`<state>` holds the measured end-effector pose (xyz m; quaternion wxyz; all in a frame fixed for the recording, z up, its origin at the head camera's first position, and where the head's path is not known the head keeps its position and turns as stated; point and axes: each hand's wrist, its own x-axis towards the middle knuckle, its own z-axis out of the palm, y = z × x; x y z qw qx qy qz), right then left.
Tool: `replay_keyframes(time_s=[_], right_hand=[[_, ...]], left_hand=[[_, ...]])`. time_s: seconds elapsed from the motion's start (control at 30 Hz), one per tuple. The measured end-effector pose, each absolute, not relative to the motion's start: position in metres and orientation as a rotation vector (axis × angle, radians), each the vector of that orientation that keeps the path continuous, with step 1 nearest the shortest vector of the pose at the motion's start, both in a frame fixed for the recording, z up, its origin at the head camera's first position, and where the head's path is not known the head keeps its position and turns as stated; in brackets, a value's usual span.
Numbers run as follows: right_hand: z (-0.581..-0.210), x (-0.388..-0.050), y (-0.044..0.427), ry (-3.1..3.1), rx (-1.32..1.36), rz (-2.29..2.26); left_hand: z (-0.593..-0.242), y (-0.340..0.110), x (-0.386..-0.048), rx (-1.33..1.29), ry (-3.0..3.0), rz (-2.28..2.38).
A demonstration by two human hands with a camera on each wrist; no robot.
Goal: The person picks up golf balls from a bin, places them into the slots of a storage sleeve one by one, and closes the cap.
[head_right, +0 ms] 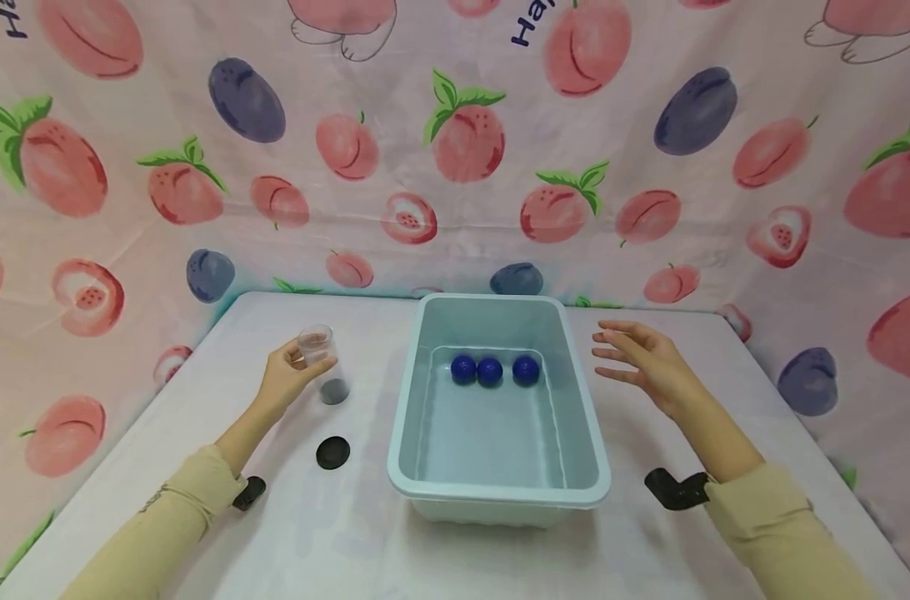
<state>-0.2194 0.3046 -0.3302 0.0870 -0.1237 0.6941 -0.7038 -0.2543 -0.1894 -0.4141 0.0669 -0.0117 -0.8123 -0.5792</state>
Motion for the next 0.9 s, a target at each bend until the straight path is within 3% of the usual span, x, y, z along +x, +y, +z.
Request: replay_keyframes(time_s=[0.43,0.9], right_hand=[[-0.295,-0.227,0.296,2.098,-0.314,-2.015],[-0.26,-0.242,0.27,2.367,-0.264,-1.632]], left_hand=[[-0.421,-0.186,-0.255,-0.047,-2.385,-1.709],[-0.421,-0.185,-0.255,0.001,-2.355,-1.73]])
